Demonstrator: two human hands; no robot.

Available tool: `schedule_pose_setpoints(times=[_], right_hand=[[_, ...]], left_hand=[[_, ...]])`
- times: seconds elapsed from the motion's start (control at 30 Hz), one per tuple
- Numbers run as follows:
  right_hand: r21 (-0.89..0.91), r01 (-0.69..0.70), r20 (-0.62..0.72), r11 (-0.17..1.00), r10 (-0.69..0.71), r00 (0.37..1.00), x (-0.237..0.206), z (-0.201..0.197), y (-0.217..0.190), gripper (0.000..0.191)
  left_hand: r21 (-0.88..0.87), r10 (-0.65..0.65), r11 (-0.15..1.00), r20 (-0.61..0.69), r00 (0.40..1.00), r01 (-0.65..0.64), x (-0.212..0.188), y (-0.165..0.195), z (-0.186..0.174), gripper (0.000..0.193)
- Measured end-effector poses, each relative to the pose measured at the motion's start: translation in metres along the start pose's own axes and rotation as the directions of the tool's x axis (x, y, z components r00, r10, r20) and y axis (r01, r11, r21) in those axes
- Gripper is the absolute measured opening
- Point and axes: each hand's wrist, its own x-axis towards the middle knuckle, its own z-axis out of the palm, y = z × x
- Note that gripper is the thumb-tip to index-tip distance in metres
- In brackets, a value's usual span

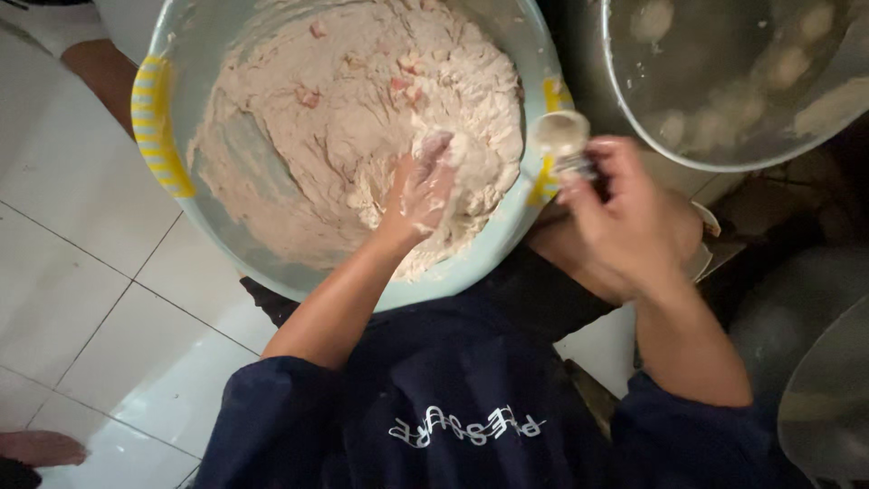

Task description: The person sits on the floor with a large basin of meat paste and uses a scoop to portion the paste, shaping it into balls by hand and dropping each ball into a pot of water beside the basin. Midway, they add diced fat pieces from a blue tray into the paste and mix them in before resuming portioning balls.

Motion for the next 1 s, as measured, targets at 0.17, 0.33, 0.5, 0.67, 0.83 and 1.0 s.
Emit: schedule_pose_setpoints(times=[0.17, 0.33, 0.5, 0.67, 0.83, 1.0], right_hand=[[-0.093, -0.021, 0.132, 0.995, 0.033, 0.991, 0.000, 0.031, -0.013, 0.051], [-0.171, 0.047, 0.248, 0.984, -0.004, 0.969, 0.009, 0.037, -0.008, 0.057], [0.080, -0.142, 0.341, 0.987, 0.106, 0.934, 0.014, 0.042, 0.019, 0.058], [0.204, -0.363, 0.372, 0.909, 0.271, 0.888, 0.025, 0.040, 0.041, 0.057], [0.256, -0.252, 0.322, 0.933, 0.164, 0.932, 0.034, -0.021, 0.040, 0.043], [0.279, -0.115, 0.112, 0.953, 0.086, 0.990, 0.051, -0.095, 0.033, 0.043]], left_hand=[[0.140, 0.151, 0.982, -0.180, 0.972, -0.127, -0.003, 0.004, 0.014, 0.047], [0.393, 0.127, 0.916, -0.106, 0.986, -0.076, 0.001, 0.008, 0.017, 0.037], [0.383, 0.027, 0.923, 0.000, 1.000, -0.025, 0.006, -0.002, 0.018, 0.035], [0.590, 0.011, 0.807, -0.048, 0.999, 0.020, 0.004, -0.039, 0.029, 0.033], [0.676, -0.047, 0.735, 0.127, 0.991, -0.052, -0.020, -0.080, 0.022, 0.054], [0.637, -0.065, 0.700, 0.508, 0.859, -0.323, 0.002, -0.087, 0.031, 0.058]])
